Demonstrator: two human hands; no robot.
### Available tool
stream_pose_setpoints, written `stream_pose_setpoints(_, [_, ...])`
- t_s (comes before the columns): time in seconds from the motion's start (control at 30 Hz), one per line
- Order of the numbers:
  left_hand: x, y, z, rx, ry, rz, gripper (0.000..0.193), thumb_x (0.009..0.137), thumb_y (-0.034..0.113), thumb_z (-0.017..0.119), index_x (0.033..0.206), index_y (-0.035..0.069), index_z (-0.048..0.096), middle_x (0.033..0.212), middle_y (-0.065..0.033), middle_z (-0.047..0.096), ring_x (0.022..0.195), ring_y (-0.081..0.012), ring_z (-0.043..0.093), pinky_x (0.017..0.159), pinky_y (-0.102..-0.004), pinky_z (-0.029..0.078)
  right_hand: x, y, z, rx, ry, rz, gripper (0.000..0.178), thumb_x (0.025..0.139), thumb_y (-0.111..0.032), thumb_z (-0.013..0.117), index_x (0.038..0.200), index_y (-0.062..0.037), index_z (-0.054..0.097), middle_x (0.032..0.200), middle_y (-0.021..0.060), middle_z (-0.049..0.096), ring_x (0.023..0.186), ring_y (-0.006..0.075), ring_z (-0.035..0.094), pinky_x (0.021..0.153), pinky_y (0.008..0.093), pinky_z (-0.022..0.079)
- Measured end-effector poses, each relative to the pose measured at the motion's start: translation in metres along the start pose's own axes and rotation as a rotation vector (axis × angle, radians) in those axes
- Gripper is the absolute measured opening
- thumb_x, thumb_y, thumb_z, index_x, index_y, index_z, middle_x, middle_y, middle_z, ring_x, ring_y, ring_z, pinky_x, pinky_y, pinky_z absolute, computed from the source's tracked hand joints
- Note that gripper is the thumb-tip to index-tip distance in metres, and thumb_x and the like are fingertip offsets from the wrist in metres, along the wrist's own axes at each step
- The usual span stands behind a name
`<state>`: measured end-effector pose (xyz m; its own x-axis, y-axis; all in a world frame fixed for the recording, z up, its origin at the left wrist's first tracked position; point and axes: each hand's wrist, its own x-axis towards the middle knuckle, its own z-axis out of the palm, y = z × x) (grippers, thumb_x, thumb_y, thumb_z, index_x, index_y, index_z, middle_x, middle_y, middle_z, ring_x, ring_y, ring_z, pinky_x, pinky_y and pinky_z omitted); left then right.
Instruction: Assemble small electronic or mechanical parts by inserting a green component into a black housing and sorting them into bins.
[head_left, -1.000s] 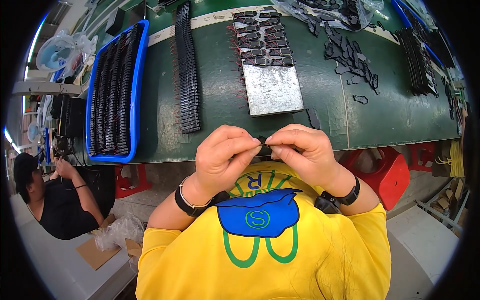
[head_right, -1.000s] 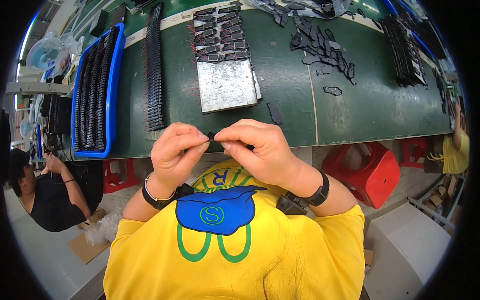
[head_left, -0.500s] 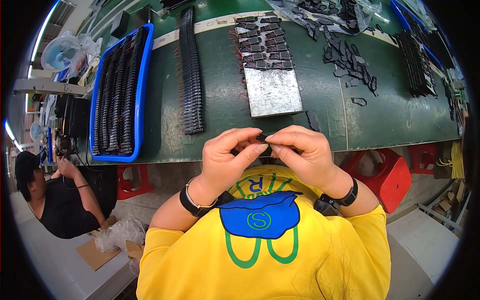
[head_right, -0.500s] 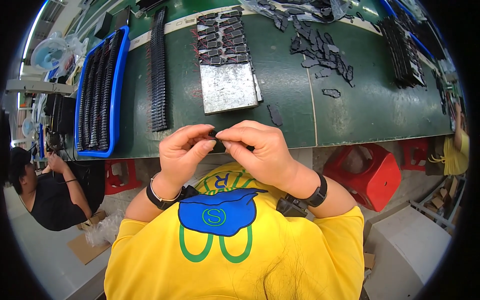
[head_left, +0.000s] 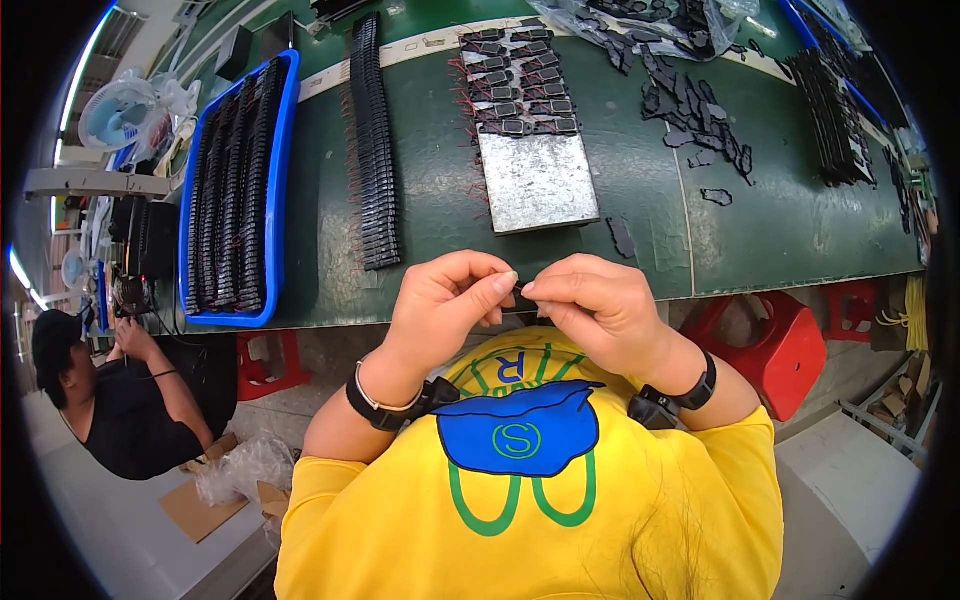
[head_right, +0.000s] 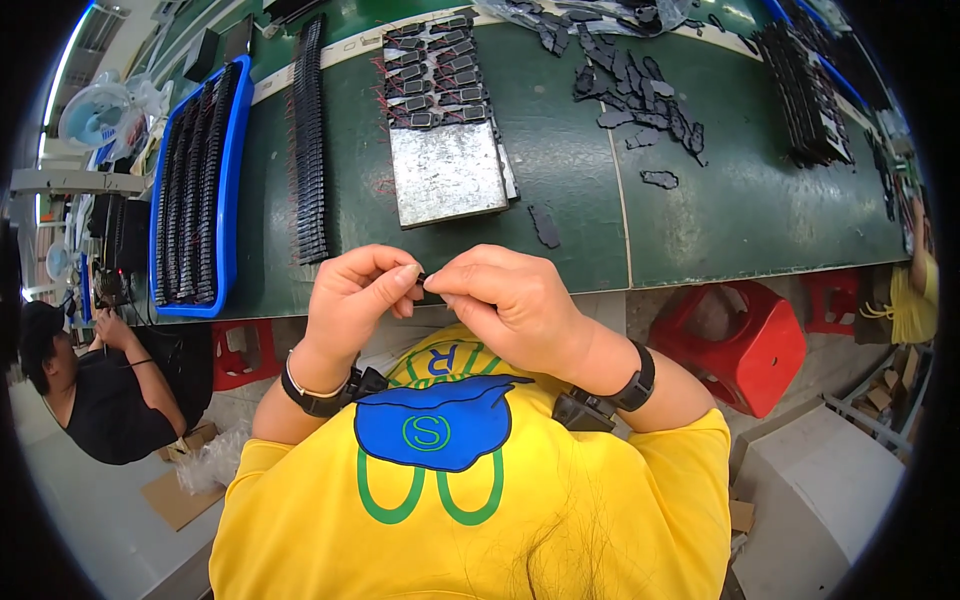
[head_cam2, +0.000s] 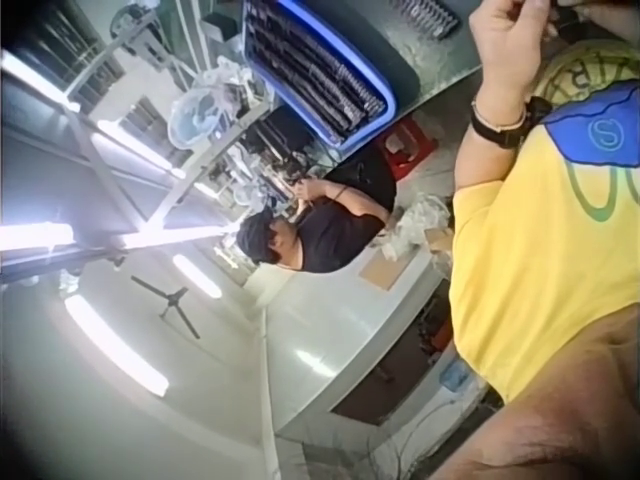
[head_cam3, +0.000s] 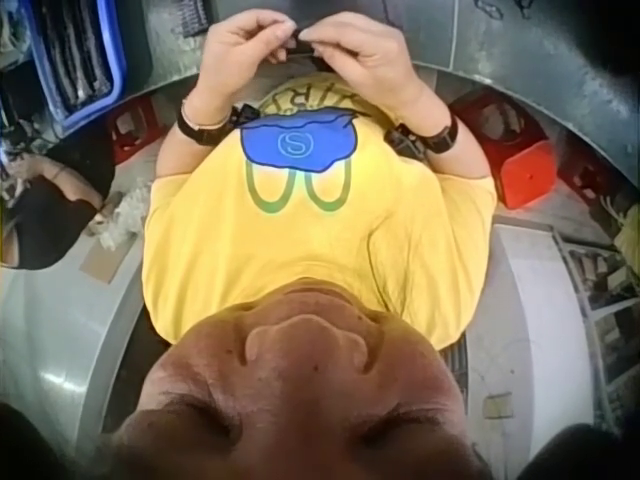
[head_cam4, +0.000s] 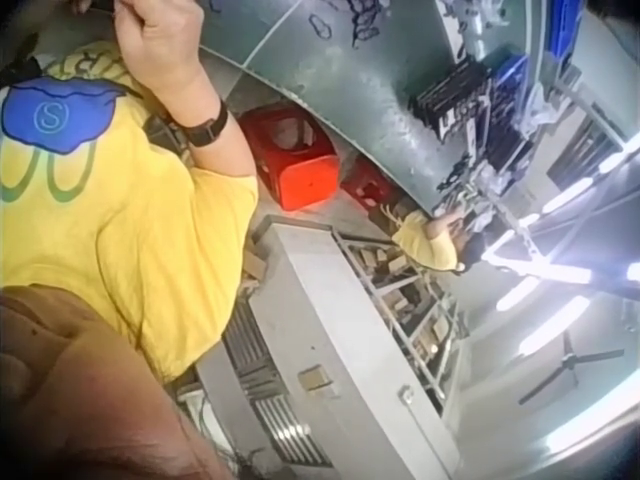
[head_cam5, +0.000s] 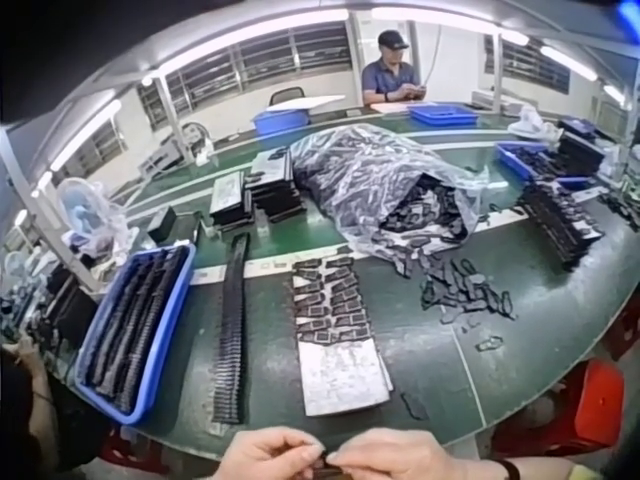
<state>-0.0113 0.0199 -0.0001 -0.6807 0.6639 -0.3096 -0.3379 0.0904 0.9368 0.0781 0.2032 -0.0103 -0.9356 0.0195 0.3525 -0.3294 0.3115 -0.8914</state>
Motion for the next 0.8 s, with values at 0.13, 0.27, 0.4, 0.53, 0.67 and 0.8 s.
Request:
stream_pose_setpoints(0.13, [0.002, 0.000, -0.007, -0.146, -0.088, -0.077, 0.012, 0.090, 0.010, 0.061, 0.096, 0.000, 0.065, 0.077, -0.0049, 0.065, 0.062, -0.0068, 0.058, 0.056, -0.0200, 0.048, 0.002, 0.001, -0.005, 0.016, -0.040, -0.028, 0.019, 0.077, 0.004, 0.063, 0.095, -0.0014, 0.067, 0.085, 0.0093, 0.065, 0.076, 0.0201, 0.064, 0.064, 0.0284, 0.052])
stream_pose_setpoints(0.27, [0.003, 0.001, -0.007, -0.317, -0.118, -0.108, 0.013, 0.090, 0.010, 0.061, 0.097, 0.000, 0.064, 0.077, -0.0066, 0.066, 0.061, -0.0082, 0.060, 0.055, -0.0202, 0.049, 0.000, -0.002, -0.005, 0.217, -0.070, 0.123, 0.026, 0.081, 0.004, 0.062, 0.106, -0.0002, 0.061, 0.090, 0.0086, 0.065, 0.078, 0.0155, 0.063, 0.067, 0.0267, 0.052])
stream_pose_setpoints(0.4, [0.003, -0.002, -0.008, -0.374, -0.118, -0.120, 0.012, 0.089, 0.007, 0.060, 0.094, -0.003, 0.063, 0.075, -0.0105, 0.066, 0.056, -0.0119, 0.061, 0.051, -0.0215, 0.052, -0.004, -0.005, -0.002, 0.527, -0.040, 0.414, 0.034, 0.084, 0.006, 0.059, 0.118, 0.0017, 0.053, 0.096, 0.0093, 0.063, 0.082, 0.0122, 0.062, 0.072, 0.0254, 0.052])
stream_pose_setpoints(0.53, [0.003, -0.001, -0.010, -0.283, -0.119, -0.106, 0.012, 0.089, 0.007, 0.061, 0.094, -0.004, 0.063, 0.076, -0.0116, 0.067, 0.058, -0.0128, 0.063, 0.052, -0.0222, 0.052, -0.005, -0.003, -0.003, 0.603, -0.061, 0.447, 0.037, 0.086, 0.005, 0.058, 0.122, 0.0022, 0.049, 0.099, 0.0096, 0.062, 0.085, 0.0116, 0.062, 0.074, 0.0253, 0.052])
stream_pose_setpoints(0.67, [0.001, -0.003, -0.009, -0.322, -0.113, -0.079, 0.012, 0.089, 0.006, 0.061, 0.095, -0.004, 0.063, 0.077, -0.0125, 0.067, 0.059, -0.0137, 0.064, 0.052, -0.0234, 0.053, -0.008, 0.000, -0.003, 0.597, -0.025, 0.427, 0.036, 0.085, 0.005, 0.060, 0.119, 0.0021, 0.051, 0.098, 0.0094, 0.062, 0.084, 0.0118, 0.062, 0.073, 0.0253, 0.052])
stream_pose_setpoints(0.8, [0.001, -0.004, -0.008, -0.331, -0.079, -0.047, 0.011, 0.088, 0.005, 0.061, 0.095, -0.003, 0.063, 0.078, -0.0132, 0.067, 0.059, -0.0142, 0.064, 0.052, -0.0241, 0.053, -0.017, 0.001, -0.021, 0.209, 0.080, 0.285, 0.033, 0.081, 0.002, 0.066, 0.113, 0.0008, 0.056, 0.095, 0.0086, 0.062, 0.078, 0.0116, 0.060, 0.066, 0.0250, 0.050])
